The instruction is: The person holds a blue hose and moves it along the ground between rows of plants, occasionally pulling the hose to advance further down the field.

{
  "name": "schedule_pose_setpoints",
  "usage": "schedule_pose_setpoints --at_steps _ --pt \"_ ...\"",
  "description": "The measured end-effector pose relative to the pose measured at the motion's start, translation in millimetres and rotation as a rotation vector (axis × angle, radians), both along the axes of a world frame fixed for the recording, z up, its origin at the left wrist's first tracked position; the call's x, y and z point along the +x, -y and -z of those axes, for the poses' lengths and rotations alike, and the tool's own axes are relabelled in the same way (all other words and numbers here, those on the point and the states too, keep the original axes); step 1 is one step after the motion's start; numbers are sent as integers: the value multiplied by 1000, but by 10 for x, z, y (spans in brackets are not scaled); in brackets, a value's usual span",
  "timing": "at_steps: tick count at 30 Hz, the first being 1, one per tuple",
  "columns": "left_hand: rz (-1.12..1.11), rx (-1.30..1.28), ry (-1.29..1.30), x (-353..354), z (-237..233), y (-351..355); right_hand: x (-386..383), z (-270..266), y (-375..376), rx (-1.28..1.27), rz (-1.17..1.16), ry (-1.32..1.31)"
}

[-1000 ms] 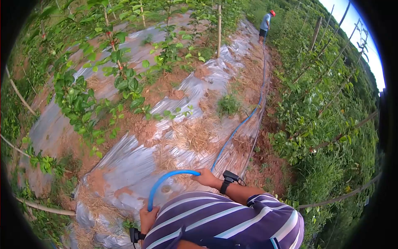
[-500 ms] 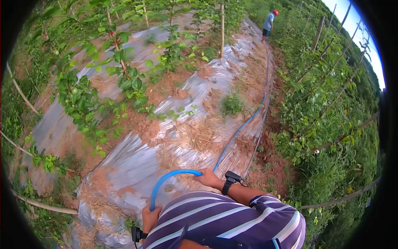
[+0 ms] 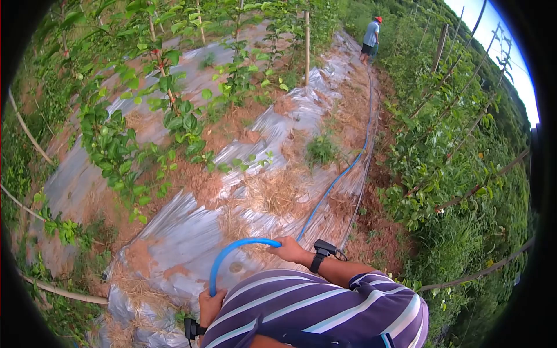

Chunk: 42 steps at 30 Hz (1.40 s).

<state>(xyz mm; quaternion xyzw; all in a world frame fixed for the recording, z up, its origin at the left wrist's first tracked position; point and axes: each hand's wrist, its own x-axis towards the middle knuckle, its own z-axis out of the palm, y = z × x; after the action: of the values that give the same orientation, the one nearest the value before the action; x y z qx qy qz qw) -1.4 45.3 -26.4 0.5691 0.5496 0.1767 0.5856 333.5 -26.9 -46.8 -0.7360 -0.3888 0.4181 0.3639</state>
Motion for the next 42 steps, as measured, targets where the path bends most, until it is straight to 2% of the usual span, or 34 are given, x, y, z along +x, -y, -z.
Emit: schedule_pose_setpoints --at_steps 5,11,18,26,29,31,32,34,35,36,37,38,39,40,42 --pt "-24 -24 42 -16 67 19 -26 102 41 14 20 -27" --pt "-40 -32 89 -11 72 41 -51 -16 24 29 5 17" --pt "-40 -15 13 52 -164 79 -69 19 34 36 11 -14" --pt "-48 -35 52 25 -29 88 -20 73 78 37 -4 1" --pt "-43 -33 28 71 -190 117 65 120 104 47 -36 113" --pt "-37 -25 0 61 -198 132 161 130 127 86 -94 465" --pt "31 36 -40 24 -98 112 191 134 135 83 -95 463" --pt "103 91 -82 11 110 63 238 -32 145 122 -236 586" --pt "178 158 -35 24 230 41 238 -17 146 124 -327 587" --pt "253 226 13 31 314 24 198 -37 121 118 -323 582" --pt "258 221 11 82 308 -24 132 -89 57 136 -418 585" --pt "367 375 -9 168 294 -118 64 -159 -20 155 -513 588" --pt "477 527 -26 280 228 -198 -21 -262 -111 203 -545 557" --pt "485 521 -26 415 33 -208 -99 -389 -208 252 -575 526" --pt "440 294 -107 674 -515 -185 -164 -662 -398 281 -575 565"
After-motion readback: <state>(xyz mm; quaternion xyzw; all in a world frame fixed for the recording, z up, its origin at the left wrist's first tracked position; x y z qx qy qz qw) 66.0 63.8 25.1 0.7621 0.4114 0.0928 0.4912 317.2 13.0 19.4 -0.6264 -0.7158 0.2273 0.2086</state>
